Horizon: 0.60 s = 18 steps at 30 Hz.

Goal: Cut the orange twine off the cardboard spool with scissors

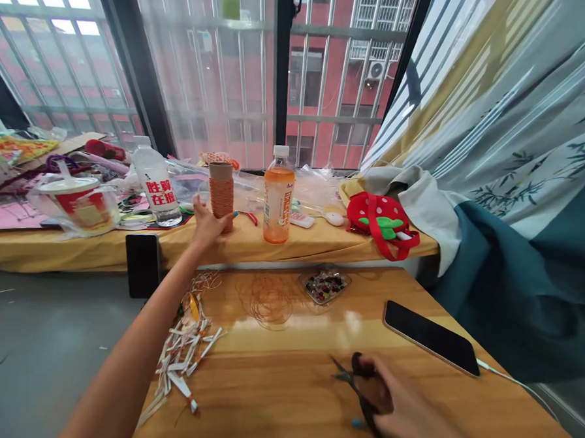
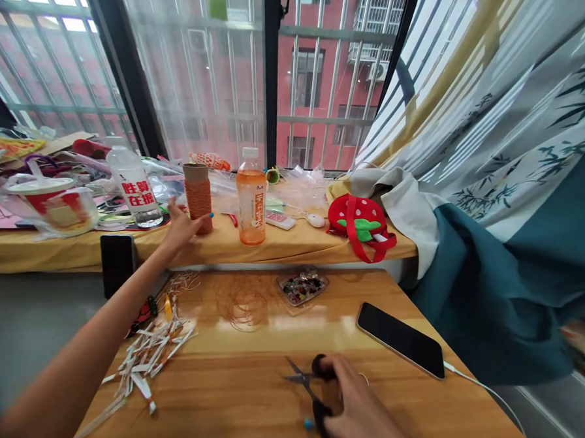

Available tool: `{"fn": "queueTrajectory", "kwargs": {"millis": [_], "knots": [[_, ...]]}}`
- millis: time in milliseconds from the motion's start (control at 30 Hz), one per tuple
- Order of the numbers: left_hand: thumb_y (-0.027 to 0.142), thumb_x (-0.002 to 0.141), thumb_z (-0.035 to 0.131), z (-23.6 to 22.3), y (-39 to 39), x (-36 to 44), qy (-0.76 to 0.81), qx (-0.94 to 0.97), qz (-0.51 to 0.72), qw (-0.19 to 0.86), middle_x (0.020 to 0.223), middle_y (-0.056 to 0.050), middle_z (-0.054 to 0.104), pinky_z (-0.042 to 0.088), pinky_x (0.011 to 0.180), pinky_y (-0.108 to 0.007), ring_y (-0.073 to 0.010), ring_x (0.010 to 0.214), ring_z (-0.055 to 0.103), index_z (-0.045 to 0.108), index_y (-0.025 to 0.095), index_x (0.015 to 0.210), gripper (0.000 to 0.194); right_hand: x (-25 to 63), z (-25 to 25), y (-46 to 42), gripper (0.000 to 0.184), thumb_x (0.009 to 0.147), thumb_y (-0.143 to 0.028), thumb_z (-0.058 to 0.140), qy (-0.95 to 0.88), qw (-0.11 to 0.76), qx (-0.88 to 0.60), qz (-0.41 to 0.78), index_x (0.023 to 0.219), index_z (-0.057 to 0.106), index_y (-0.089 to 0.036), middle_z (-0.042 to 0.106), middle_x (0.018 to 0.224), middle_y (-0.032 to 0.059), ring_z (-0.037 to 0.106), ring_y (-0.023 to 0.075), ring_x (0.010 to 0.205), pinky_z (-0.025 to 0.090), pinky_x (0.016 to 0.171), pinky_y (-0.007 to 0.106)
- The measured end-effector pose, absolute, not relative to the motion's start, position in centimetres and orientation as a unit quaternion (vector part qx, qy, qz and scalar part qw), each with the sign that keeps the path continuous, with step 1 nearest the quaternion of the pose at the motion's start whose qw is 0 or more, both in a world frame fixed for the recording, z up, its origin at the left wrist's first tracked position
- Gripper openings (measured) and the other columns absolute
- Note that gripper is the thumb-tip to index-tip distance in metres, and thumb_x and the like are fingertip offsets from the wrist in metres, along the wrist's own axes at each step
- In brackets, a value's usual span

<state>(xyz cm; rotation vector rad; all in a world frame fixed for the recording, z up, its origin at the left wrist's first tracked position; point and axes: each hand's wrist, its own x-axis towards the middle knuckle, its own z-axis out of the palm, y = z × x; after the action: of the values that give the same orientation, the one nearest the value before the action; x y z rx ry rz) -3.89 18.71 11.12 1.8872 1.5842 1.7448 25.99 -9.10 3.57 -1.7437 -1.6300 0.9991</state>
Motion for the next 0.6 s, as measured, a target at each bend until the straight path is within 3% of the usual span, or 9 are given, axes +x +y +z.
{"fn": "queueTrajectory", "kwargs": {"millis": [133, 233, 333, 400, 500, 600], "knots": [[0.036, 0.070, 0.059, 13.5, 14.5, -1.2, 0.471, 0.606, 0.636, -0.075, 0.135, -0.014, 0.016, 0.012, 0.105, -0.041, -0.0248, 0.126, 0.014, 0.016, 0.018, 0.126, 0.073, 27.4, 4.8, -5.8, 0.032, 0.059, -0.016, 0.052, -0.625, 0.253, -0.678, 0.292, 0.091, 0.051, -0.015, 0.054, 0.096, 0.0097, 0.050, 0.0241, 0.096, 0.038, 0.084, 0.036], [0.039, 0.068, 0.061, 14.6, 12.8, 3.2, 0.405, 0.666, 0.622, -0.077, 0.137, -0.013, 0.015, 0.011, 0.105, -0.042, -0.0265, 0.127, 0.009, 0.011, 0.018, 0.129, 0.082, 27.9, 5.3, -4.3, 0.047, 0.054, -0.009, 0.050, -0.668, 0.223, -0.645, 0.297, 0.100, 0.053, -0.015, 0.049, 0.106, 0.0103, 0.047, 0.0229, 0.102, 0.035, 0.088, 0.034], [0.036, 0.063, 0.066, 14.2, 13.4, 7.6, 0.397, 0.706, 0.586, -0.025, 0.134, -0.017, 0.022, 0.023, 0.100, -0.044, -0.0301, 0.124, 0.021, 0.007, 0.018, 0.130, 0.091, 28.3, 5.1, -3.2, 0.057, 0.056, -0.010, 0.053, -0.704, 0.193, -0.582, 0.359, 0.111, 0.050, -0.019, 0.044, 0.116, 0.0087, 0.043, 0.0217, 0.110, 0.034, 0.091, 0.031], [0.031, 0.064, 0.065, 13.6, 14.5, 9.4, 0.434, 0.693, 0.576, 0.026, 0.130, -0.018, 0.029, 0.032, 0.092, -0.046, -0.0320, 0.118, 0.031, 0.006, 0.019, 0.129, 0.089, 28.3, 4.7, -2.6, 0.049, 0.062, -0.017, 0.054, -0.711, 0.201, -0.579, 0.345, 0.111, 0.050, -0.020, 0.045, 0.117, 0.0086, 0.041, 0.0226, 0.112, 0.032, 0.093, 0.034], [0.024, 0.068, 0.061, 13.3, 15.7, 9.6, 0.473, 0.680, 0.555, 0.080, 0.120, -0.019, 0.041, 0.039, 0.083, -0.046, -0.0322, 0.108, 0.043, 0.005, 0.019, 0.129, 0.083, 27.8, 4.5, -2.1, 0.041, 0.069, -0.031, 0.051, -0.695, 0.272, -0.621, 0.240, 0.107, 0.050, -0.017, 0.042, 0.116, 0.0117, 0.038, 0.0257, 0.113, 0.034, 0.092, 0.039], [0.024, 0.068, 0.060, 13.7, 14.7, 8.2, 0.444, 0.690, 0.564, 0.092, 0.114, -0.016, 0.045, 0.039, 0.084, -0.044, -0.0294, 0.105, 0.046, 0.008, 0.018, 0.128, 0.080, 26.3, 5.9, -2.3, 0.044, 0.074, -0.038, 0.047, -0.687, 0.355, -0.607, 0.183, 0.114, 0.041, -0.019, 0.035, 0.121, 0.0117, 0.037, 0.0238, 0.113, 0.041, 0.086, 0.036]]}}
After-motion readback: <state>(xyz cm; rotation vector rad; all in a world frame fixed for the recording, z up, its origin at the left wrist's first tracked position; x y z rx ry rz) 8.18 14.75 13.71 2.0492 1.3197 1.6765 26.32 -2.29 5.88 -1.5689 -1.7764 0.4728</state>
